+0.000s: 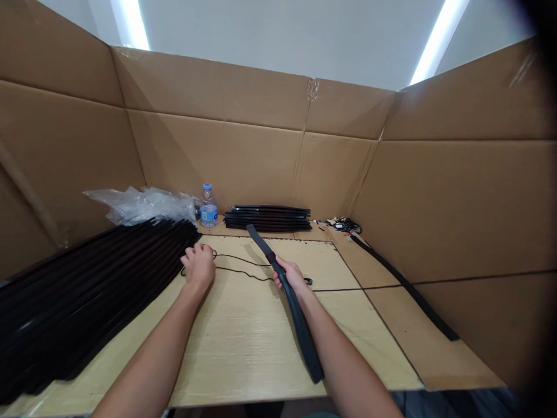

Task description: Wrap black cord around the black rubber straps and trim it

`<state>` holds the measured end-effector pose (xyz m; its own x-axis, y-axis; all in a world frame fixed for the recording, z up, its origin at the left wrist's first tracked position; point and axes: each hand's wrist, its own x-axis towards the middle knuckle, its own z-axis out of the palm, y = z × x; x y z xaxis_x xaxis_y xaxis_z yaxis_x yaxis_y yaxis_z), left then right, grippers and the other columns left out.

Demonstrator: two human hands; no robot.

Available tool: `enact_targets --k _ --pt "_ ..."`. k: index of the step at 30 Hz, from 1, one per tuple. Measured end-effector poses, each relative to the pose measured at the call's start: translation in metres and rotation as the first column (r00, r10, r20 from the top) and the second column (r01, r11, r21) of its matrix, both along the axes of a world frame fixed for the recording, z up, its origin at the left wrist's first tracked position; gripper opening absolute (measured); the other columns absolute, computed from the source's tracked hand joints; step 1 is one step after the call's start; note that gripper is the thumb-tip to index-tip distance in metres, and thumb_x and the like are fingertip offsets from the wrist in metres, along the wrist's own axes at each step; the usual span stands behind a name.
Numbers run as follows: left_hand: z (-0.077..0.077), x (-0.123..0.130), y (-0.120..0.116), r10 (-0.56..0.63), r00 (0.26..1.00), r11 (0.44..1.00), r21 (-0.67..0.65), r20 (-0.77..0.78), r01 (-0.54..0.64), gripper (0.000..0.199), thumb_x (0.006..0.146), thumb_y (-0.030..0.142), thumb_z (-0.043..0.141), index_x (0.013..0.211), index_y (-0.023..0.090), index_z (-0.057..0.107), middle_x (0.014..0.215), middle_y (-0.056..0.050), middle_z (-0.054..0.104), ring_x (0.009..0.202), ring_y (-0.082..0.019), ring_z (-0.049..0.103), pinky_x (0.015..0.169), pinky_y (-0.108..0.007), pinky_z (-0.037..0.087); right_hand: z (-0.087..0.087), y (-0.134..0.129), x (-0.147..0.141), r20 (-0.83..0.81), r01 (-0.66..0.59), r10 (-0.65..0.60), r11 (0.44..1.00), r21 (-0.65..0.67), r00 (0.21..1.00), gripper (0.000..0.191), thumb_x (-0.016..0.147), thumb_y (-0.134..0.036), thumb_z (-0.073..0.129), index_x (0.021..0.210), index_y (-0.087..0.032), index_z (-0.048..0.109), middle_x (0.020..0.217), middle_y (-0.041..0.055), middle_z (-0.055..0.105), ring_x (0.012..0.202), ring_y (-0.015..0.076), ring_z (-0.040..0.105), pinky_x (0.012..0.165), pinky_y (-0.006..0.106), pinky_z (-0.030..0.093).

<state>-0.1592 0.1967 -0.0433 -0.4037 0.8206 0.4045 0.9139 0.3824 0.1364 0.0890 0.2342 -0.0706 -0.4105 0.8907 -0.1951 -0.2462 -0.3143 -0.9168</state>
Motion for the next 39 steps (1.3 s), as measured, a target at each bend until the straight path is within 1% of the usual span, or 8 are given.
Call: enact_targets --k 5,8,16,20,24,27,30,39 --pt "-0.015 0.078 -0.006 -0.680 0.705 0.722 0.016 0.201 0.692 0.019 0.088 0.036 0.053 0.094 0.019 0.062 0.104 -0.008 0.058 0.100 -0.025 0.047 0.088 -0.038 0.034 0.000 0.000 -0.002 0.006 -0.006 0.006 1.000 0.001 1.000 0.042 0.076 -0.053 0.058 0.072 -0.012 0.051 0.050 -0.0021 0.055 0.034 0.0040 0.045 0.034 0.016 0.033" --pt "-0.027 0.102 -0.007 -0.776 0.591 0.601 -0.028 0.218 0.799 0.016 0.090 0.034 0.051 0.089 0.020 0.060 0.101 -0.007 0.059 0.098 -0.024 0.047 0.085 -0.038 0.034 -0.001 0.000 -0.001 0.014 -0.012 0.012 1.000 -0.003 1.000 0.045 0.076 -0.055 0.057 0.066 -0.011 0.050 0.047 -0.0012 0.052 0.034 0.0044 0.045 0.034 0.016 0.032" --pt "-0.008 0.016 0.003 -0.169 0.985 0.985 -0.027 0.020 0.170 0.022 0.090 0.016 0.039 0.096 0.013 0.060 0.103 -0.015 0.056 0.098 -0.029 0.046 0.080 -0.040 0.032 -0.003 0.006 0.007 0.019 0.064 -0.064 0.998 0.017 0.998 0.037 0.080 -0.049 0.055 0.073 -0.013 0.049 0.051 -0.0024 0.053 0.035 0.0043 0.045 0.033 0.016 0.034" --pt "0.005 -0.008 -0.004 0.161 0.987 0.987 0.008 -0.020 -0.161 0.028 0.088 0.011 0.036 0.105 0.008 0.059 0.109 -0.018 0.052 0.101 -0.033 0.044 0.077 -0.040 0.034 -0.001 0.005 0.008 0.023 0.058 -0.059 0.998 0.016 0.998 0.035 0.080 -0.048 0.055 0.075 -0.013 0.050 0.050 -0.0022 0.053 0.034 0.0049 0.045 0.033 0.017 0.034" --pt "-0.003 0.028 -0.005 -0.149 0.988 0.988 -0.025 0.036 0.150 0.021 0.085 0.015 0.047 0.101 0.014 0.061 0.111 -0.015 0.054 0.102 -0.031 0.045 0.082 -0.040 0.035 0.000 0.003 0.007 0.032 0.051 -0.051 0.999 0.009 0.998 0.039 0.077 -0.050 0.058 0.074 -0.013 0.050 0.051 -0.0021 0.053 0.035 0.0048 0.045 0.034 0.017 0.035" --pt "-0.019 0.073 -0.006 -0.656 0.742 0.751 0.021 0.141 0.660 0.018 0.089 0.031 0.051 0.098 0.020 0.061 0.107 -0.008 0.057 0.103 -0.024 0.046 0.090 -0.037 0.034 0.000 0.002 0.007 0.033 0.039 -0.040 0.999 0.006 0.999 0.042 0.075 -0.053 0.061 0.074 -0.013 0.051 0.050 -0.0023 0.054 0.035 0.0041 0.044 0.034 0.016 0.034" --pt "-0.032 0.100 -0.007 -0.796 0.575 0.586 -0.001 0.192 0.811 0.015 0.089 0.034 0.053 0.095 0.021 0.059 0.105 -0.006 0.058 0.101 -0.023 0.045 0.088 -0.036 0.034 0.000 0.002 0.007 0.031 0.028 -0.028 1.000 0.010 0.999 0.043 0.073 -0.054 0.062 0.072 -0.013 0.050 0.049 -0.0022 0.054 0.036 0.0041 0.045 0.035 0.016 0.035" --pt "-0.017 0.033 0.005 -0.464 0.859 0.877 -0.020 0.215 0.479 0.016 0.091 0.024 0.046 0.086 0.016 0.059 0.099 -0.009 0.061 0.097 -0.026 0.047 0.083 -0.038 0.032 0.002 0.002 0.007 0.030 0.051 -0.051 0.999 0.001 0.998 0.042 0.074 -0.053 0.062 0.074 -0.013 0.050 0.050 -0.0026 0.053 0.035 0.0045 0.044 0.034 0.017 0.033"
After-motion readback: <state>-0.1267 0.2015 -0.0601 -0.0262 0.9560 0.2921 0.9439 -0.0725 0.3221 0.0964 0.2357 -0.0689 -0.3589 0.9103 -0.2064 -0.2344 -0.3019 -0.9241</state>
